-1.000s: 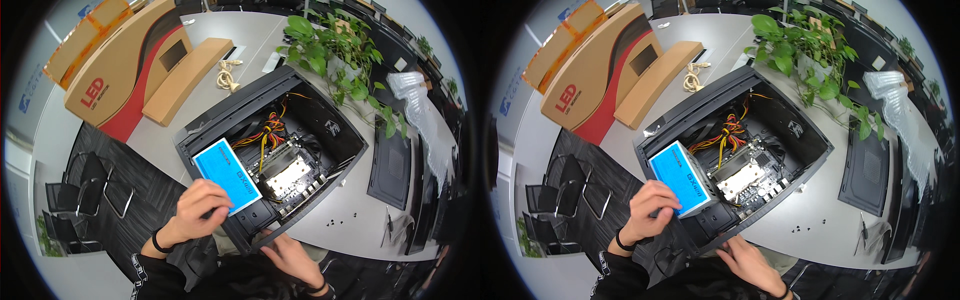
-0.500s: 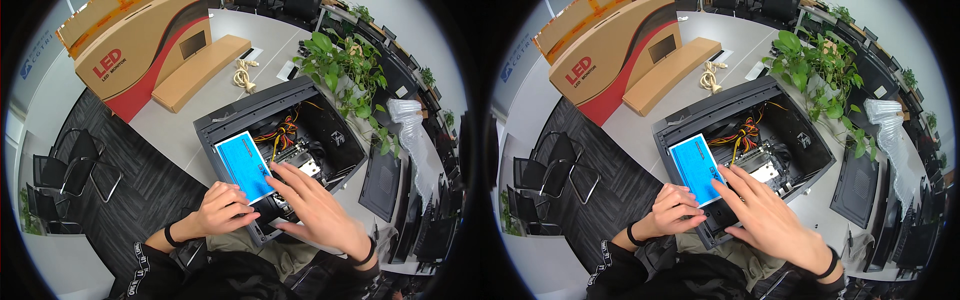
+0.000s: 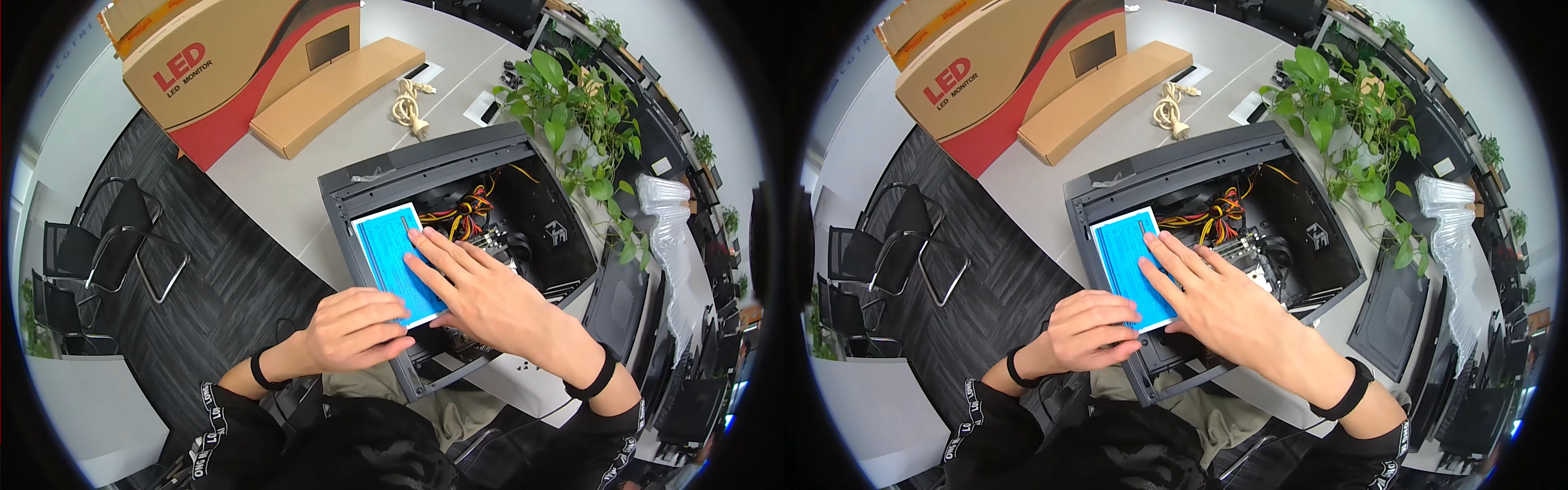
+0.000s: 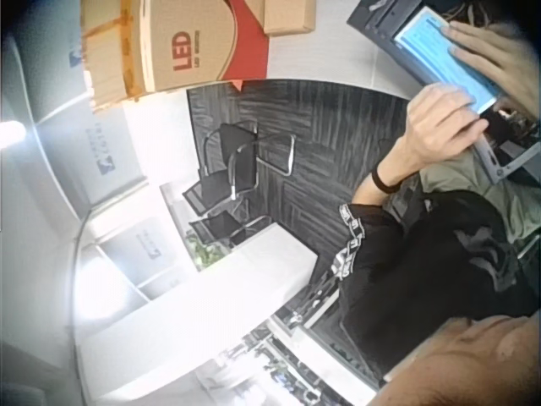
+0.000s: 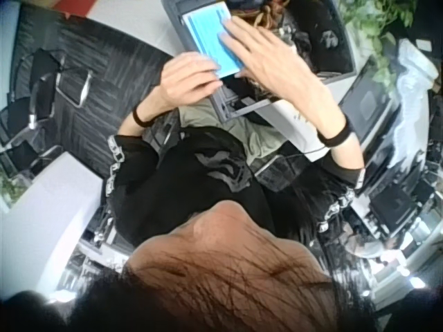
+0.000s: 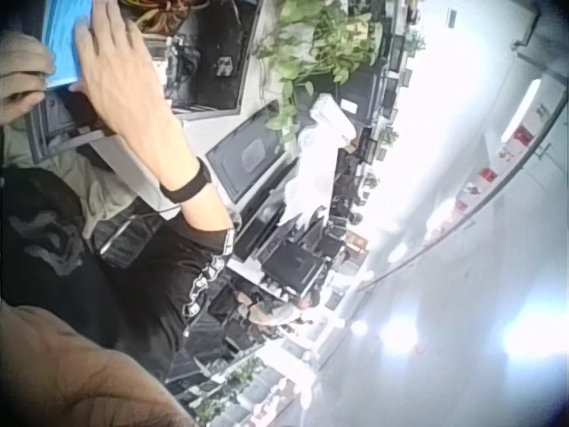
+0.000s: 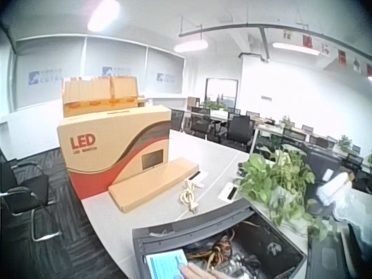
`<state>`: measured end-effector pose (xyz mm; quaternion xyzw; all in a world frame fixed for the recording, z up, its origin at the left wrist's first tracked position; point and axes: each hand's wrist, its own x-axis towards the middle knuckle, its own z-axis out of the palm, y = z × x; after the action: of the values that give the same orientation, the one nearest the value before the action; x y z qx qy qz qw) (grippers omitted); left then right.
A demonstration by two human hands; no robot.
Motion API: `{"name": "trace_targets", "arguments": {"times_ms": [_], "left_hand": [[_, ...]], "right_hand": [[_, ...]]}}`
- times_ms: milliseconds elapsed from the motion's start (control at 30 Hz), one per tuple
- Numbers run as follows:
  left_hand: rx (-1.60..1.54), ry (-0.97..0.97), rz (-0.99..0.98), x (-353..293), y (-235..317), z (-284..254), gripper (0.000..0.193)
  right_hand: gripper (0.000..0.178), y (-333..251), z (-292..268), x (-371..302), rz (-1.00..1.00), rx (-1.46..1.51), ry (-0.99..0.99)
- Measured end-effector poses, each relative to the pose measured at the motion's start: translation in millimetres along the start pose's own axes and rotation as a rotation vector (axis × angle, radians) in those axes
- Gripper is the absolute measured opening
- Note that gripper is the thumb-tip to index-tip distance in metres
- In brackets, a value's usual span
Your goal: The person is repairing a computer by removing components from the case.
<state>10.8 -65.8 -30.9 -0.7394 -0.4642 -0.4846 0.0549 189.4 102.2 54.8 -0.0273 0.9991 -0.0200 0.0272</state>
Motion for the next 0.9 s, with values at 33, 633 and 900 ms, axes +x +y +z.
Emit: {"name": "trace_targets", "arguments": {"times_ms": [33, 633, 900], "left_hand": [[0.001, 0.005, -0.024, -1, 1, 0, 0.024], [0.085, -0.113, -0.083, 13, 11, -8, 0.022], [0.083, -0.167, -0.121, 19, 11, -11, 0.029]], "right_hand": [[0.078, 1, 0, 0, -0.008, -0.01, 0.001], [0.075, 1, 14, -12, 0.007, -0.004, 0.117], [0.106, -12, 16, 3, 0.071, 0.114, 0.22]]}}
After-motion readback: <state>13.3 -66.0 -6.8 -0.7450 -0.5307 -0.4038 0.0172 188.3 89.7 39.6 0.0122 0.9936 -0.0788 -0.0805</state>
